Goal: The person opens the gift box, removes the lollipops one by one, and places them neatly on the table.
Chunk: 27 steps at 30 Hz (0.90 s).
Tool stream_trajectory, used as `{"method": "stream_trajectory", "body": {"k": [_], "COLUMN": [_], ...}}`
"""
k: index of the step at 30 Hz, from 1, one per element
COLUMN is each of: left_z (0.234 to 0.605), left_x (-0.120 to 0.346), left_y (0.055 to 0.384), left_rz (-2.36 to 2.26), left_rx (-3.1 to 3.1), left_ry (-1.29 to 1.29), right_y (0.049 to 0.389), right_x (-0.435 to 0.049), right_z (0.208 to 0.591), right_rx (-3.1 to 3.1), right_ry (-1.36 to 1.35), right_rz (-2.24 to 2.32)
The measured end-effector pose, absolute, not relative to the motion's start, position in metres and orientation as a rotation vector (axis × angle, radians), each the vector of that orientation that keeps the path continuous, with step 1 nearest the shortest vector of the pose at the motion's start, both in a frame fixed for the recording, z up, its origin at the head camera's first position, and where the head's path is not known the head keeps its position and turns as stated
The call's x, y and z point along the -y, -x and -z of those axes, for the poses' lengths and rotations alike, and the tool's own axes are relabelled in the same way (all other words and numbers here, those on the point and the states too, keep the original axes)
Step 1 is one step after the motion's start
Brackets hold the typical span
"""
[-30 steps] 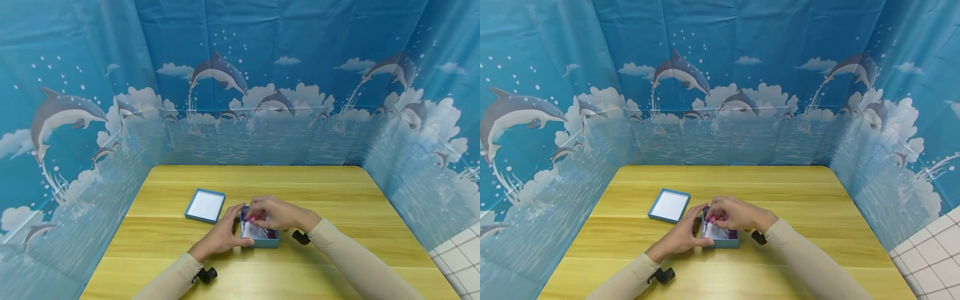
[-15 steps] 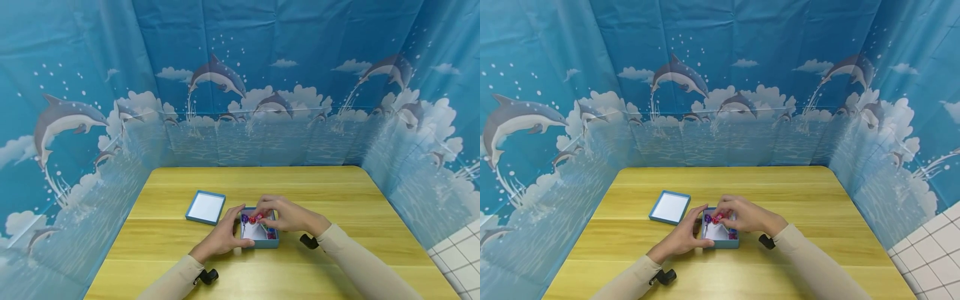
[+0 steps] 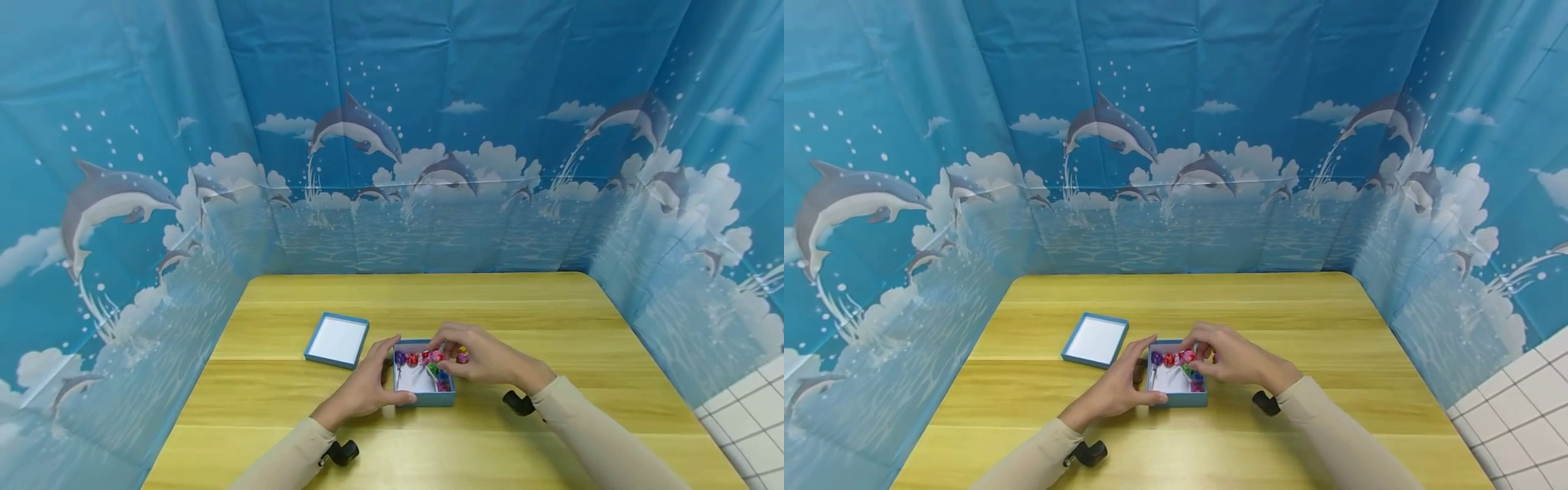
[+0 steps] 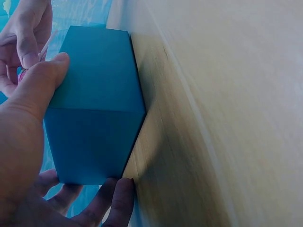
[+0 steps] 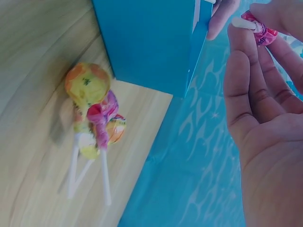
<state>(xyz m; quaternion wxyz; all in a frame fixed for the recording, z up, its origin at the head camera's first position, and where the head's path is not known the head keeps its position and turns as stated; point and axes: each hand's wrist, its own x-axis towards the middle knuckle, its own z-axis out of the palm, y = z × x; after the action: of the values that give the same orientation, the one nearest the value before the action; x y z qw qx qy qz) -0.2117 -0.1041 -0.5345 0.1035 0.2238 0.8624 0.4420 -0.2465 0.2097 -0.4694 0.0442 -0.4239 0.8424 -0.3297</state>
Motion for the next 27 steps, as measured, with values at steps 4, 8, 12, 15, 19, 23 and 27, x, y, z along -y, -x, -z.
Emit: {"method": "stream_trajectory", "body": {"k": [4,8,12,15,19,23,27], "left_z": [0.535,0.534,0.534,0.534,0.534,0.534,0.535], "left_x": [0.103,0.103,0.104,0.103,0.103,0.103,0.104], "left_y": [0.212,0.211,0.212,0.212,0.213,0.213,0.213], "left_rz": [-1.302,-1.291,-1.275,-1.275,-1.286,-1.283,-1.274], "left_rx": [-2.549,-2.557,-2.560,-2.560,-2.557,-2.559,-2.574], "left_ry": [-0.662,-0.656,-0.650,-0.645,-0.651,-0.655,-0.647], "right_y": [0.246,0.244,0.243,0.241,0.239,0.237,0.235], "right_x": [-0.215,-0.219,-0.223,-0.227,-0.232,-0.237,-0.241], "right_z": [0.472,0.474,0.478,0.482,0.486,0.490,0.494], "right_rx": [-2.582,-2.606,-2.613,-2.625,-2.649,-2.660,-2.679], "right_ry": [1.257,1.239,1.240,1.260,1.300,1.295,1.273], "right_rz": [1.033,1.046,1.059,1.068,1.079,1.079,1.068]}}
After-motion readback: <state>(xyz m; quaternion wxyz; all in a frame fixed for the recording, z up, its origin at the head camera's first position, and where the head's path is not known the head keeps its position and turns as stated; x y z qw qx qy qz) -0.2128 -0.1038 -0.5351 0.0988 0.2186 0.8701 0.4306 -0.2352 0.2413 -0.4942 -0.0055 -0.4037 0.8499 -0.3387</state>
